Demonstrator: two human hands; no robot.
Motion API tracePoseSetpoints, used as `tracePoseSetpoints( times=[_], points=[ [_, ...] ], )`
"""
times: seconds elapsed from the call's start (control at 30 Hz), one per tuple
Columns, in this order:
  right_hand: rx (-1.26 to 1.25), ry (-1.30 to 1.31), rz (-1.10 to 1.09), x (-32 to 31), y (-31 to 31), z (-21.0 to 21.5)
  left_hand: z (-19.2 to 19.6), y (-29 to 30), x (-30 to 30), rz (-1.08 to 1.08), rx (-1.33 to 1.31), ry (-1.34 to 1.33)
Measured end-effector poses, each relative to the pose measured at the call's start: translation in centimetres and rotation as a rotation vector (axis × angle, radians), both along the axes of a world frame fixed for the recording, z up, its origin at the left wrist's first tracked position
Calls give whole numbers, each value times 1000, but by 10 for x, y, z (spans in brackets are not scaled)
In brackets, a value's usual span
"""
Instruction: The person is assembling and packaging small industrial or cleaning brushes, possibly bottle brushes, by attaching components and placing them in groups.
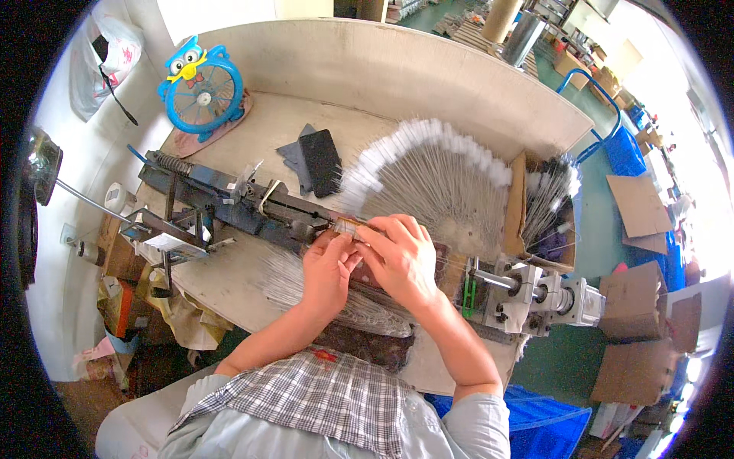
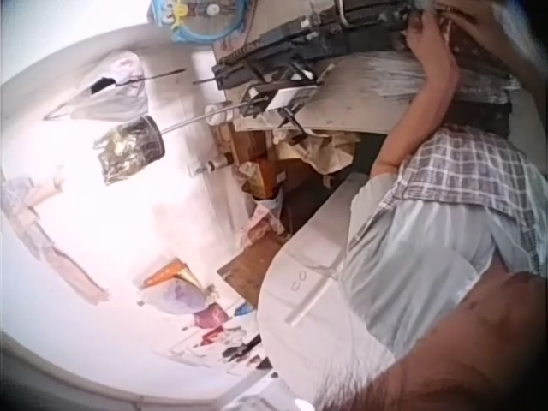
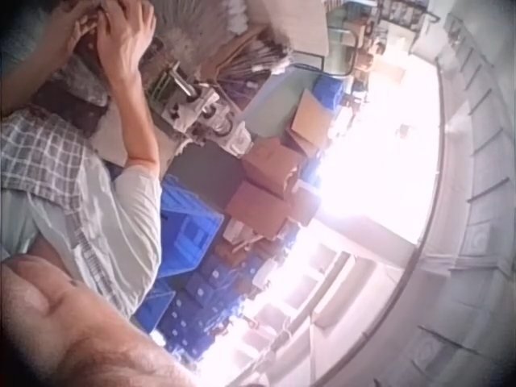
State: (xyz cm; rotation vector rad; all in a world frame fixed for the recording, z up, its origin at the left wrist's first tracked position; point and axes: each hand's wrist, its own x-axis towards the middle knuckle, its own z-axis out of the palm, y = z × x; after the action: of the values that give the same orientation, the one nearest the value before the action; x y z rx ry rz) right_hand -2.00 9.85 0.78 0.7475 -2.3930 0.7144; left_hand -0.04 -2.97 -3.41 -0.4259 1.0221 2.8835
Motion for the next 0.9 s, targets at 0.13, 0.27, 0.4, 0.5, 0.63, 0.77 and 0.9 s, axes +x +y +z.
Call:
tracePoseSetpoints(
  times=[0.13, 0.27, 0.4, 0.5, 0.63, 0.77, 0.9],
  points=[
    [-29, -20, 17, -1, -2, 1, 4, 1, 0, -5, -9, -7],
    [-49, -29, 19, -2, -2, -3, 7, 2, -1, 6, 16, -17],
    [-28, -44, 7, -2, -6, -6, -5, -4, 0, -3, 107, 16],
    [-46, -45, 8, -2, -4, -6, 3, -1, 0, -6, 73, 3],
    [-58, -40, 0, 3, 4, -5, 6, 1, 1, -1, -45, -12],
    [-31, -30, -9, 6, 6, -4, 6, 2, 4, -1, -51, -15],
    [-38, -19, 4, 4, 4, -2, -2, 0, 4, -14, -21, -11]
  ],
)
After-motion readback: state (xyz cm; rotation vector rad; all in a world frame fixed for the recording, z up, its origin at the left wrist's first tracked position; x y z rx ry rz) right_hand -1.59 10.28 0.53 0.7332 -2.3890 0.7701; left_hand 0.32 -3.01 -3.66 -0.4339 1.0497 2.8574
